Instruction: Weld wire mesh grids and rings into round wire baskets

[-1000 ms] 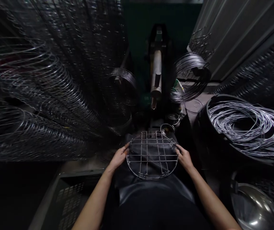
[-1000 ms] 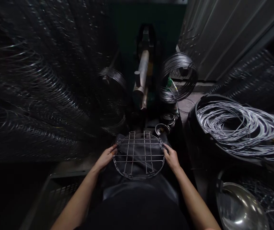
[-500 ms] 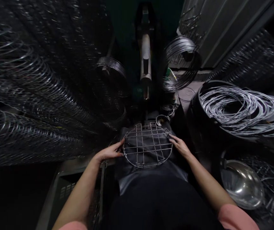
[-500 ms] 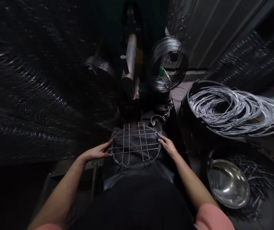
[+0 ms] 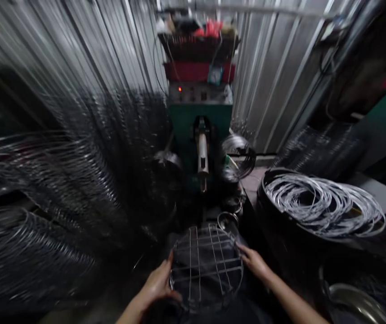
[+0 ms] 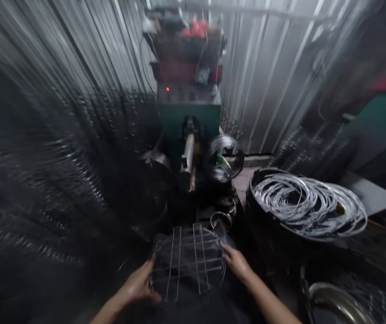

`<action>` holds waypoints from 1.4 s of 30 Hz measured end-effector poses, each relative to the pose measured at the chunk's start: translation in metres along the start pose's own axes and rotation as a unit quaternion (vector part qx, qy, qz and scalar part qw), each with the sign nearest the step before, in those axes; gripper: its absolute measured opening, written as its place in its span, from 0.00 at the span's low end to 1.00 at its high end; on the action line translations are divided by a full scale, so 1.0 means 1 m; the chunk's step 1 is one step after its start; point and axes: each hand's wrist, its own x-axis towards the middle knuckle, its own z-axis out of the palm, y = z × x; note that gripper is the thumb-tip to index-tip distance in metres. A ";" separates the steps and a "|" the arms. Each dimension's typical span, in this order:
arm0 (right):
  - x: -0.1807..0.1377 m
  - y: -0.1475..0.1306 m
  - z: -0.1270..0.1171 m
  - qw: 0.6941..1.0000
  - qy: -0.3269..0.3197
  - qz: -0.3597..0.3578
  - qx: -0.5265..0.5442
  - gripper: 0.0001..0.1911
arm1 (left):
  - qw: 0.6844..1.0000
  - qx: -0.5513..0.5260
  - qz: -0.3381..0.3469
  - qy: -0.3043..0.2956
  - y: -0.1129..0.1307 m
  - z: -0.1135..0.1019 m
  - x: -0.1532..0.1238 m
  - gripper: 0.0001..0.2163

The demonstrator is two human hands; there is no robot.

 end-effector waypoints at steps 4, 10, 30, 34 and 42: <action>0.000 0.021 0.012 0.998 0.059 -0.028 0.022 0.19 | 0.997 0.041 -0.058 -0.024 0.000 0.010 0.007 0.62; -0.002 0.027 0.019 0.991 0.103 -0.073 0.032 0.18 | 0.997 0.050 -0.054 -0.038 0.004 0.009 0.012 0.64; 0.004 -0.068 -0.024 0.975 0.217 -0.024 0.029 0.22 | 0.764 -0.446 -0.023 0.465 -0.014 -0.138 -0.053 0.30; 0.017 -0.119 -0.022 0.961 0.217 -0.169 -0.038 0.20 | 0.648 -0.569 0.090 0.498 0.041 -0.168 -0.069 0.22; 0.020 -0.143 -0.018 0.944 0.213 -0.249 -0.031 0.19 | 0.614 -0.754 0.116 0.204 0.104 -0.117 -0.052 0.18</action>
